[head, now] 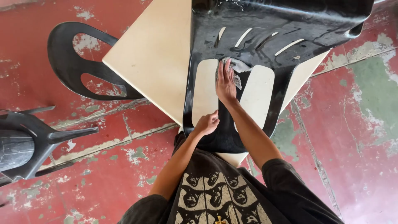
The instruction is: Wiping and cleaning a black plastic chair using a damp cloth and a bucket of water.
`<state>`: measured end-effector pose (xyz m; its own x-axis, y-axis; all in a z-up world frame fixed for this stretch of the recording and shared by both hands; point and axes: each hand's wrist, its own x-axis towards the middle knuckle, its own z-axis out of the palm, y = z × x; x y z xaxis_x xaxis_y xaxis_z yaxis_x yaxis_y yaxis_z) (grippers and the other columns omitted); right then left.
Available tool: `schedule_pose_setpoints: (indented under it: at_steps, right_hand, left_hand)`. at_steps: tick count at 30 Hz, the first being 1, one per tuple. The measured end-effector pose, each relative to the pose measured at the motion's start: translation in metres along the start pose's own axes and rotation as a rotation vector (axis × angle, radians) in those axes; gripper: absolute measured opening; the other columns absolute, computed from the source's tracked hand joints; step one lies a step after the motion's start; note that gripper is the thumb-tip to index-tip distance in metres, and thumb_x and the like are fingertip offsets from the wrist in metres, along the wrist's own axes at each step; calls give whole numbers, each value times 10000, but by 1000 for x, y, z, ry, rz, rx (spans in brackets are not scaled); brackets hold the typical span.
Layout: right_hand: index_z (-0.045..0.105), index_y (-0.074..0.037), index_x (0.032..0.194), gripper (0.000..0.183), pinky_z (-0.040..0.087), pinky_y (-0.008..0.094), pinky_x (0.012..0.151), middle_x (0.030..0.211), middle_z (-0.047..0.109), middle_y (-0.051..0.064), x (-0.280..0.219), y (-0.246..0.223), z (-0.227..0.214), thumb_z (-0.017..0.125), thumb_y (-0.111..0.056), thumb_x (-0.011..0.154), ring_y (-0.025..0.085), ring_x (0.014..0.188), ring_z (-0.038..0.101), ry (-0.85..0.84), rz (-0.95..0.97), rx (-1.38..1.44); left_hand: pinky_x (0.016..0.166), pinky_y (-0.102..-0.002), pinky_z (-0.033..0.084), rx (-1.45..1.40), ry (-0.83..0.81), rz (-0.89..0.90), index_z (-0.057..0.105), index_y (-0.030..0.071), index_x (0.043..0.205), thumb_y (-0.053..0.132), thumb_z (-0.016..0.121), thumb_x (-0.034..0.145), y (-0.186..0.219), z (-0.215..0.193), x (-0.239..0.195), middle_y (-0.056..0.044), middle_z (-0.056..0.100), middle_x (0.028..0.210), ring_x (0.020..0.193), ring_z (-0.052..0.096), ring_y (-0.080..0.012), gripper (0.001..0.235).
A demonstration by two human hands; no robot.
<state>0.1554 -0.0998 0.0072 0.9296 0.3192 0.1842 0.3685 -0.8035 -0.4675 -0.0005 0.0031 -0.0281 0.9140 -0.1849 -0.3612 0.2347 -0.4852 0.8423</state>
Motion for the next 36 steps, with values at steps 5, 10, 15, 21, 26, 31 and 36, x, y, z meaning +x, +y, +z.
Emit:
schedule_pose_setpoints:
  at_steps: [5, 10, 15, 21, 26, 31, 36]
  right_hand:
    - [388, -152, 1565, 655, 370, 496, 1212, 1640, 349, 165, -47, -4, -16, 596, -88, 947, 457, 1467, 404, -26, -113, -96]
    - [431, -97, 1540, 683, 371, 486, 1207, 1598, 448, 161, -141, -4, -26, 637, -48, 890, 412, 1434, 459, -80, -52, -27]
    - [364, -30, 1542, 709, 331, 549, 1255, 1654, 325, 291, -138, 30, -14, 646, -51, 892, 424, 1499, 398, -21, -208, -72]
    - [311, -105, 1599, 881, 260, 569, 1254, 1608, 261, 221, -32, 13, -59, 727, -243, 835, 392, 1529, 237, -230, 55, -394]
    - [282, -62, 1599, 781, 401, 445, 1116, 1663, 267, 261, -86, 10, -65, 642, -220, 924, 432, 1496, 329, -191, 46, -51]
    - [353, -14, 1568, 612, 425, 433, 1138, 1591, 414, 270, -186, -8, -48, 569, -206, 1028, 416, 1434, 466, -48, 39, -40]
    - [363, 2, 1567, 601, 365, 478, 1194, 1605, 375, 260, -197, -8, -36, 531, -134, 1006, 418, 1476, 408, -10, 10, -227]
  left_hand:
    - [878, -404, 593, -116, 184, -17, 611, 82, 1377, 182, 529, 970, -21, 1, 3, -159, 732, 1209, 1007, 746, -332, 427]
    - [922, -371, 598, -138, 453, 67, 689, 78, 1312, 145, 570, 961, 16, -15, -9, -162, 741, 1236, 1061, 753, -321, 377]
    - [1130, -399, 451, 122, 332, 354, 538, 43, 1454, 185, 509, 1002, 40, -14, 2, -160, 573, 1482, 1353, 551, -328, 475]
    - [1200, -478, 208, 348, 134, 274, 276, -49, 1558, 300, 385, 1085, 63, -22, 54, -262, 255, 1634, 1510, 241, -396, 598]
    - [1213, -471, 275, 438, 226, 338, 350, -27, 1537, 228, 461, 1031, 62, -20, 48, -229, 368, 1606, 1503, 341, -376, 578]
    - [1239, -428, 384, 522, 181, 466, 413, -21, 1511, 13, 568, 907, 22, 12, 2, -221, 467, 1547, 1456, 462, -366, 624]
    - [1201, -469, 384, 557, 235, 611, 377, -106, 1504, 30, 522, 965, 3, 27, -4, -292, 428, 1547, 1447, 426, -433, 574]
